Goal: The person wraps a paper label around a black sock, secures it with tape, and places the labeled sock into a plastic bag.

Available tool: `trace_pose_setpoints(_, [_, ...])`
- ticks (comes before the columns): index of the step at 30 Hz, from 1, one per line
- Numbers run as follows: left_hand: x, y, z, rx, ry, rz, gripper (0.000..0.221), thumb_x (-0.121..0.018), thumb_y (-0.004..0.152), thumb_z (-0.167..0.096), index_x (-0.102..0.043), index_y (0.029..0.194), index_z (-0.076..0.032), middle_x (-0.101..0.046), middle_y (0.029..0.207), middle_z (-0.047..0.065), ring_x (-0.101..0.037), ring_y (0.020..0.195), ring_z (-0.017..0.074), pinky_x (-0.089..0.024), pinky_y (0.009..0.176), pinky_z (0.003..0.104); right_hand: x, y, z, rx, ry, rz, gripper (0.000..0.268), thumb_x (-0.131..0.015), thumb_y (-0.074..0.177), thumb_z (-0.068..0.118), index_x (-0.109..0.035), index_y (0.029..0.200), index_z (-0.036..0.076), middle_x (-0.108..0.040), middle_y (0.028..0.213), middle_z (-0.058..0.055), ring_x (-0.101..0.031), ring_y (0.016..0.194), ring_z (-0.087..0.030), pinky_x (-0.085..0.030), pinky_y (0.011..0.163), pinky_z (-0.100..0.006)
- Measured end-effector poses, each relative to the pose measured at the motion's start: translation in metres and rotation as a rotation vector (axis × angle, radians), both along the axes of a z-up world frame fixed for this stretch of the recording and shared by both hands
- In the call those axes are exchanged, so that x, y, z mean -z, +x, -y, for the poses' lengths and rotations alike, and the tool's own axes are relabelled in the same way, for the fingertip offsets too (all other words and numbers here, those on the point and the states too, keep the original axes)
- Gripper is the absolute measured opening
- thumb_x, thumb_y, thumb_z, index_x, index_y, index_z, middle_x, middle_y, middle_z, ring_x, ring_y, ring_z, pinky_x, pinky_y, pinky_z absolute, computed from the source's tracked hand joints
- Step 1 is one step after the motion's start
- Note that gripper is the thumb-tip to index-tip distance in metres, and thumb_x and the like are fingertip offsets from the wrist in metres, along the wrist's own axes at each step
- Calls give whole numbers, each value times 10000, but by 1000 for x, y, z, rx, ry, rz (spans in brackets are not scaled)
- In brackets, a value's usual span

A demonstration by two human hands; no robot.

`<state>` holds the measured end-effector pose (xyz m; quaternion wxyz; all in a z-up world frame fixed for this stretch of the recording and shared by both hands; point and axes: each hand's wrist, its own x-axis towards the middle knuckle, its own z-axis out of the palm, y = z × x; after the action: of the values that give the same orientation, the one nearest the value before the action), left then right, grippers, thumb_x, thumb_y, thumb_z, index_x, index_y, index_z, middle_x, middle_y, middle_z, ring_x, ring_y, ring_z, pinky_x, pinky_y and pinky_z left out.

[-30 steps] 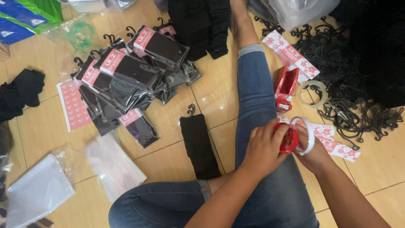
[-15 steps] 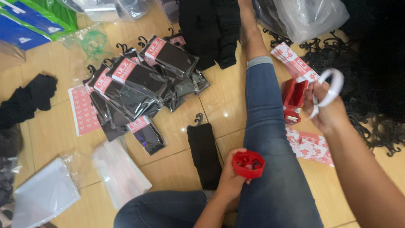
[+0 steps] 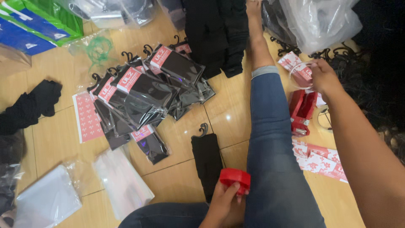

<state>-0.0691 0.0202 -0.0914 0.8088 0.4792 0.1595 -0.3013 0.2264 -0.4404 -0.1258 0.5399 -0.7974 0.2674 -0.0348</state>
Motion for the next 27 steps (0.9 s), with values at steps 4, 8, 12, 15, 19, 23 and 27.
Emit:
trace_pose_setpoints(4, [9, -9, -6, -38, 77, -175, 433, -707, 1024, -158, -578, 1415, -22, -776, 1026, 262, -779, 862, 286, -526, 604, 281, -27, 14, -22, -85, 38, -76, 257, -430, 1194, 360, -604, 1345, 245, -484, 1002, -33, -534, 687, -196, -457, 602, -362])
trace_pose_setpoints(8, [-26, 10, -6, 2, 19, -24, 288, -681, 1015, -215, -626, 1255, -66, -676, 892, 122, -701, 783, 229, -544, 703, 306, -64, -2, -48, -211, 86, -112, 116, -542, 1106, 134, -613, 1185, 180, -559, 816, -67, -525, 602, -181, -388, 524, -331])
trace_pose_setpoints(12, [-56, 54, -1, 89, 217, 435, 280, -667, 935, -159, -736, 1203, -115, -752, 1163, 56, -703, 1094, 205, -564, 954, 372, -155, -62, -114, -821, -52, -124, 142, -713, 1036, 242, -809, 1036, 138, -721, 770, -58, -652, 683, -140, -497, 545, -301])
trace_pose_setpoints(15, [-78, 76, 12, 23, 52, 500, 388, -797, 909, -178, -684, 1270, -93, -714, 1279, 76, -691, 1145, 185, -567, 993, 333, -205, -107, -165, -1006, -33, -205, 184, -692, 1021, 292, -813, 1041, 155, -824, 886, 34, -735, 867, -71, -553, 839, -248])
trace_pose_setpoints(19, [-117, 88, 31, 126, -228, 458, 399, -729, 1046, -393, -597, 1291, -106, -683, 1442, 255, -663, 1389, 327, -610, 1078, 444, -217, -142, -208, -1033, -84, -254, 138, -633, 1037, 283, -730, 1087, 201, -902, 1040, 67, -767, 899, -56, -552, 818, -260])
trace_pose_setpoints(23, [-99, 79, 45, -275, -181, 426, 202, -666, 1051, -127, -646, 1250, -96, -671, 1184, 82, -642, 1045, 171, -558, 872, 285, -195, -184, -232, -622, 257, -108, 234, -576, 1086, 251, -630, 1248, 91, -661, 968, -62, -599, 648, -152, -503, 622, -303])
trace_pose_setpoints(27, [-99, 72, 31, -571, -255, 441, 206, -584, 1131, -186, -627, 1290, -62, -647, 1216, 89, -611, 1069, 172, -532, 887, 271, -183, -236, -250, -440, 190, 172, 537, -656, 1019, 138, -622, 1553, 91, -664, 1360, -77, -784, 1072, -150, -548, 982, -245])
